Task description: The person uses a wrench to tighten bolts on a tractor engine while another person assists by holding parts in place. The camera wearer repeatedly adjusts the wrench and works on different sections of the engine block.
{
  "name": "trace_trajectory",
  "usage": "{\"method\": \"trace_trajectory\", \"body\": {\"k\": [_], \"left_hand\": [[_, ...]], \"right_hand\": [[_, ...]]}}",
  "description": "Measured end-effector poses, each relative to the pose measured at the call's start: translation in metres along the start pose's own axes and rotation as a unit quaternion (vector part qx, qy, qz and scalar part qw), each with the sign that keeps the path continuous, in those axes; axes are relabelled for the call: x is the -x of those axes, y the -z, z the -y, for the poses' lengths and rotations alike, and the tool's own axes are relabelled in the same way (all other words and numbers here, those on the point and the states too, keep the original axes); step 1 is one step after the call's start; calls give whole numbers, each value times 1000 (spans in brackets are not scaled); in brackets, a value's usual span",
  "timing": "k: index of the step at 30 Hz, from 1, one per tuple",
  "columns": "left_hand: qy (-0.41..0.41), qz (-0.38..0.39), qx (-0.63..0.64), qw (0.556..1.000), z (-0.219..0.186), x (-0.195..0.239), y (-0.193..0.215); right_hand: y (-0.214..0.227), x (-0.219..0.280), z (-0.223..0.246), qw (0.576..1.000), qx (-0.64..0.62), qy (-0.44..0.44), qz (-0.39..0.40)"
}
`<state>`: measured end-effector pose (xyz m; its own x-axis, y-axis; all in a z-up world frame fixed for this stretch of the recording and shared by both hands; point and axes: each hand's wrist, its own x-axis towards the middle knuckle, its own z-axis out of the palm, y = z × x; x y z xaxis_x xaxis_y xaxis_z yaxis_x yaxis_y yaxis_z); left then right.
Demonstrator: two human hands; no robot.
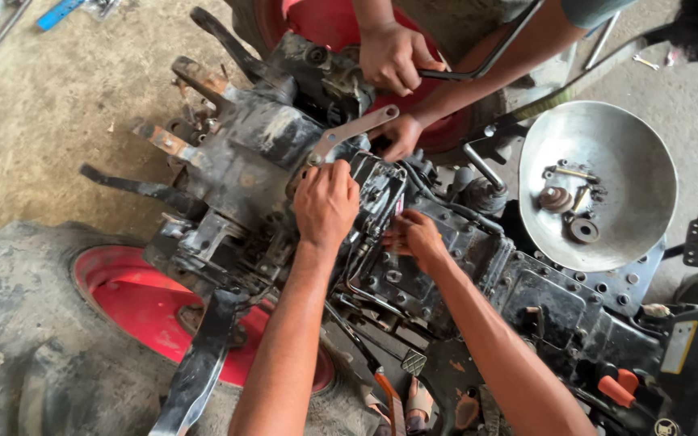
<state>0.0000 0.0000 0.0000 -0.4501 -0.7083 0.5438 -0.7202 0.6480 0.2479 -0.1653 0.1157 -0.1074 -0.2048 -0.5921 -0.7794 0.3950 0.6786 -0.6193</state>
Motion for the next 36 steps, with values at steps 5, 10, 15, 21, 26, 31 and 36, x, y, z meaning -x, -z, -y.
{"method": "trace_trajectory", "body": {"k": [5, 10, 15, 21, 26, 31, 36], "left_hand": [[12, 30, 4, 999, 6, 1, -13], [12, 22, 9, 1000, 7, 1, -11], [12, 3, 7, 1000, 5, -3, -5], [11, 25, 6, 1000, 9, -3, -8], [13, 26, 13, 999, 9, 1, -13], [19, 35, 16, 999, 11, 1, -17], [18, 29, 18, 999, 9, 3, -16]], "right_hand": [[50, -18, 8, 977, 182, 92, -69], [92, -38, 46, 947, 311, 52, -54], [51, -22, 30, 980, 195, 12, -42], [31, -20, -15, 998, 49, 48, -11], [84, -45, 4, 966, 234, 91, -60], [90, -47, 41, 935, 343, 56, -66], [38, -3, 25, 990, 103, -51, -83]]}}
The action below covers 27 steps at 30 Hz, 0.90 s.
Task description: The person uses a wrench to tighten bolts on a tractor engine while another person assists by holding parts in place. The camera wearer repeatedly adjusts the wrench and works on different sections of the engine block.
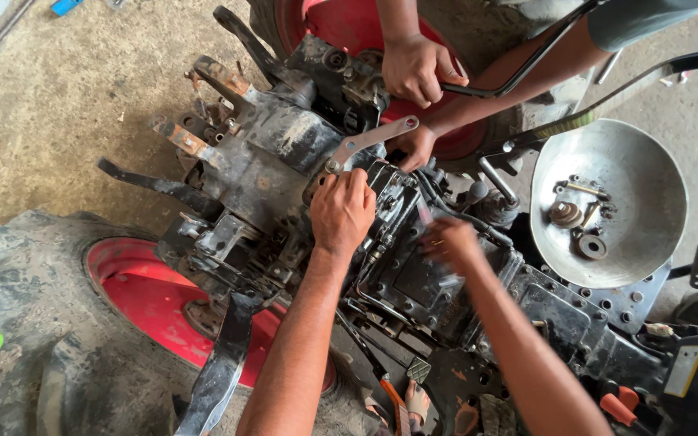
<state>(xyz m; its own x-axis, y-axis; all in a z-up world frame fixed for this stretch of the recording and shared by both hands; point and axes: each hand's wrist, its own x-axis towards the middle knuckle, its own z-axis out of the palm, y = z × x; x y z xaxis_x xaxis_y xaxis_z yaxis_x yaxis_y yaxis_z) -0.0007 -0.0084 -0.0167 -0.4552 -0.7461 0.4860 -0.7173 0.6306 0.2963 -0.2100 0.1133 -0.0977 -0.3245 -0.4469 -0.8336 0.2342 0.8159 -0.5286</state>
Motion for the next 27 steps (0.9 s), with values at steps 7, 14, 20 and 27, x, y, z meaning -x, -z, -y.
{"method": "trace_trajectory", "body": {"k": [7, 14, 20, 27], "left_hand": [[-2, -7, 2, 1000, -3, -6, 11], [3, -16, 10, 1000, -6, -7, 15], [-6, -20, -1, 1000, -4, -4, 11], [-5, -10, 2, 1000, 1, -1, -1]], "right_hand": [[-15, -5, -21, 991, -49, 123, 20], [55, -43, 15, 984, 99, 133, 64], [63, -49, 16, 984, 133, 122, 11], [65, -47, 28, 943, 318, 81, -61]]}}
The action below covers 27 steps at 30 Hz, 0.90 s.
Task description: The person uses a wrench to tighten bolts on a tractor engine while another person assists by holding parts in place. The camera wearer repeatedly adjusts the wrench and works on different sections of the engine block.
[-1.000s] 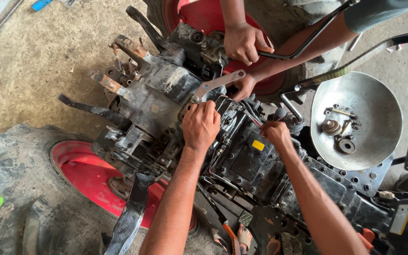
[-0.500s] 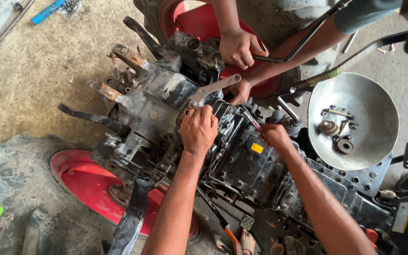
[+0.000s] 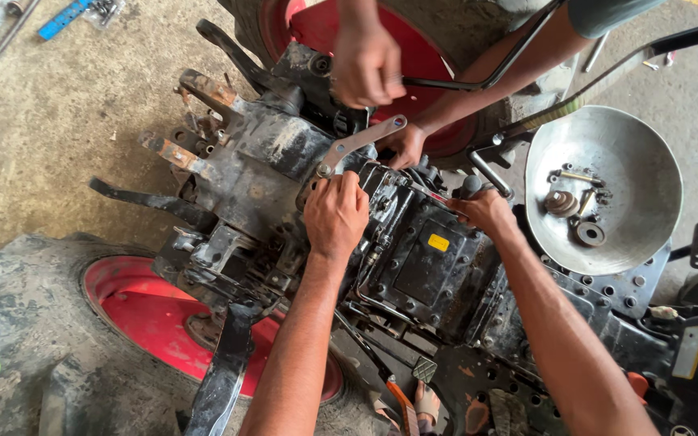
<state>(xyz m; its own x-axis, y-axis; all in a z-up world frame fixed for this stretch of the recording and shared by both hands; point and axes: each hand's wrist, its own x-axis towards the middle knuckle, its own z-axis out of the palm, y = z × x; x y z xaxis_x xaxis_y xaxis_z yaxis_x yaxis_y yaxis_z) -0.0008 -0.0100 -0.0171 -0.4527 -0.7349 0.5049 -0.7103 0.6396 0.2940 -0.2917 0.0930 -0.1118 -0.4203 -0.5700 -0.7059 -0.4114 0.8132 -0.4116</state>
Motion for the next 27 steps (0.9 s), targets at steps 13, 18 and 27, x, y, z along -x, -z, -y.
{"method": "trace_trajectory", "body": {"k": [13, 18, 27], "left_hand": [[-2, -11, -1, 1000, -10, -6, 17], [-6, -24, 8, 1000, -11, -8, 17], [-4, -14, 1, 1000, -8, -2, 10]], "right_hand": [[-84, 40, -18, 927, -356, 66, 101], [-34, 10, -18, 981, -173, 61, 60], [-74, 45, 10, 905, -384, -47, 175]]}}
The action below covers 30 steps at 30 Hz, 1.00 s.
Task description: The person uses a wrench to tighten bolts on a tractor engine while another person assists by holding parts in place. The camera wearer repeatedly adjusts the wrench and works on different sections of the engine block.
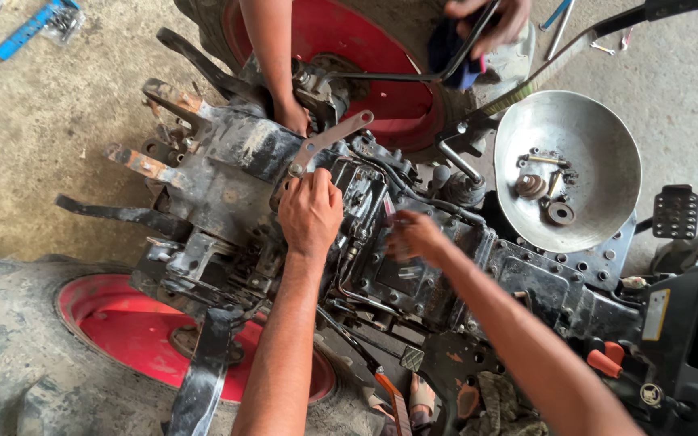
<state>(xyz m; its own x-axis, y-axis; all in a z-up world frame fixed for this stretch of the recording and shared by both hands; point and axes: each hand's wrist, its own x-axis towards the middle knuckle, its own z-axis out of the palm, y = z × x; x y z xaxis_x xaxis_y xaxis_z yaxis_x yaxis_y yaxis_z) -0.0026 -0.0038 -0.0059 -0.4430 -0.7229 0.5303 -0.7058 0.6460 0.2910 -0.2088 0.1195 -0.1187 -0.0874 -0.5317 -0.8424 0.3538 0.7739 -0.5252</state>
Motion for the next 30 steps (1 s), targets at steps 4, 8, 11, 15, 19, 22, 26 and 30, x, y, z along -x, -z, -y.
{"method": "trace_trajectory", "body": {"k": [4, 8, 11, 15, 19, 22, 26, 30], "left_hand": [[4, 8, 4, 1000, 1, 1, 0], [-4, -7, -5, 1000, 1, 2, 2], [-5, -20, 12, 1000, 0, -1, 4], [-7, -25, 9, 1000, 0, 0, 4], [-4, -16, 6, 1000, 1, 0, 4], [-1, -7, 8, 1000, -3, 1, 6], [-17, -50, 10, 999, -5, -3, 9], [-9, -17, 9, 1000, -3, 0, 8]], "right_hand": [[-19, -3, -29, 994, 12, 97, -58], [18, -17, -29, 970, 149, 149, -118], [52, -34, -5, 949, 245, 165, -108], [69, -42, 23, 876, 436, 154, -136], [28, -22, 10, 911, 376, 139, -100], [-12, -7, -14, 998, 38, 35, -31], [-10, -13, -23, 989, 55, 105, -91], [45, -36, -20, 948, 234, 166, -135]]}}
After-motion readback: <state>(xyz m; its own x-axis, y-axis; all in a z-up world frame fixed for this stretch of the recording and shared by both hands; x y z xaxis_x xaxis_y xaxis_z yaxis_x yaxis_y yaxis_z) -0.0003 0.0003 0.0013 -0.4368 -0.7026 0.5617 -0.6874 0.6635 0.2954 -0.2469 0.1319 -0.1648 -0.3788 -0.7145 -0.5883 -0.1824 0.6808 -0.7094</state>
